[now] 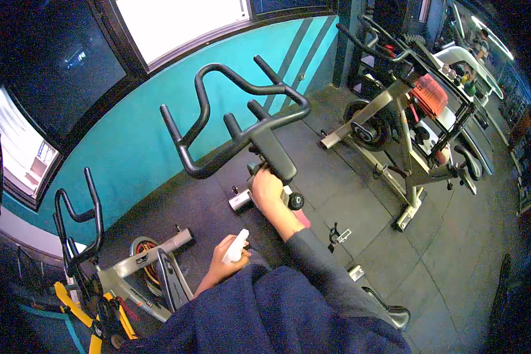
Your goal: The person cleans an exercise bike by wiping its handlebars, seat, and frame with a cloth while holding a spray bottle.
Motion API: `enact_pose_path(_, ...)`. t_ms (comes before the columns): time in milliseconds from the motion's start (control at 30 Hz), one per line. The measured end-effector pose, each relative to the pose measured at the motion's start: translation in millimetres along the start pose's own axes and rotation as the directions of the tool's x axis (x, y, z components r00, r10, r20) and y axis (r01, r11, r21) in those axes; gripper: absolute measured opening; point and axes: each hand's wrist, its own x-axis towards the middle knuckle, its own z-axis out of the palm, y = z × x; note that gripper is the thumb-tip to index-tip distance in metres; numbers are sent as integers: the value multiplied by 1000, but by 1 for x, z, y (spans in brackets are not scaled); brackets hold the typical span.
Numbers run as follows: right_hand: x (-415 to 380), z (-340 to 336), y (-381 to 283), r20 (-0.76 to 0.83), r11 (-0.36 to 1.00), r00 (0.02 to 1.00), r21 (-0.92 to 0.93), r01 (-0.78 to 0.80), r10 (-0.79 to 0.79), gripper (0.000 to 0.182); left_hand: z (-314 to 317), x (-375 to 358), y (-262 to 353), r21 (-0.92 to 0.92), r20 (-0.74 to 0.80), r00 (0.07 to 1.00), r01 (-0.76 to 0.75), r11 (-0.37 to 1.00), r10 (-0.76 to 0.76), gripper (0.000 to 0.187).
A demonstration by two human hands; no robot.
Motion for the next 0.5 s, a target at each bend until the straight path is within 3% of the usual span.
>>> enact_pose_path(100, -21, -7, 13, 50, 999, 999, -37, 0, 2, 41, 5, -1, 3, -19, 14, 999, 30, 999, -29, 29)
enact_pose_path(233, -48, -13, 38, 49, 996, 998, -84, 32, -28, 51, 12, 4, 8, -21, 54, 998, -8, 1000, 9, 28)
enact_pose_path(333, -65, -33, 58, 17, 996, 996, -43, 84, -83, 53, 18, 8, 13, -42, 57, 998, -15, 999, 18, 27)
enact_pose_path(500, -77, -76, 82, 86, 990, 996, 134, -41, 30, 46, 24, 13, 11, 14, 57, 993, -103, 995, 102, 25)
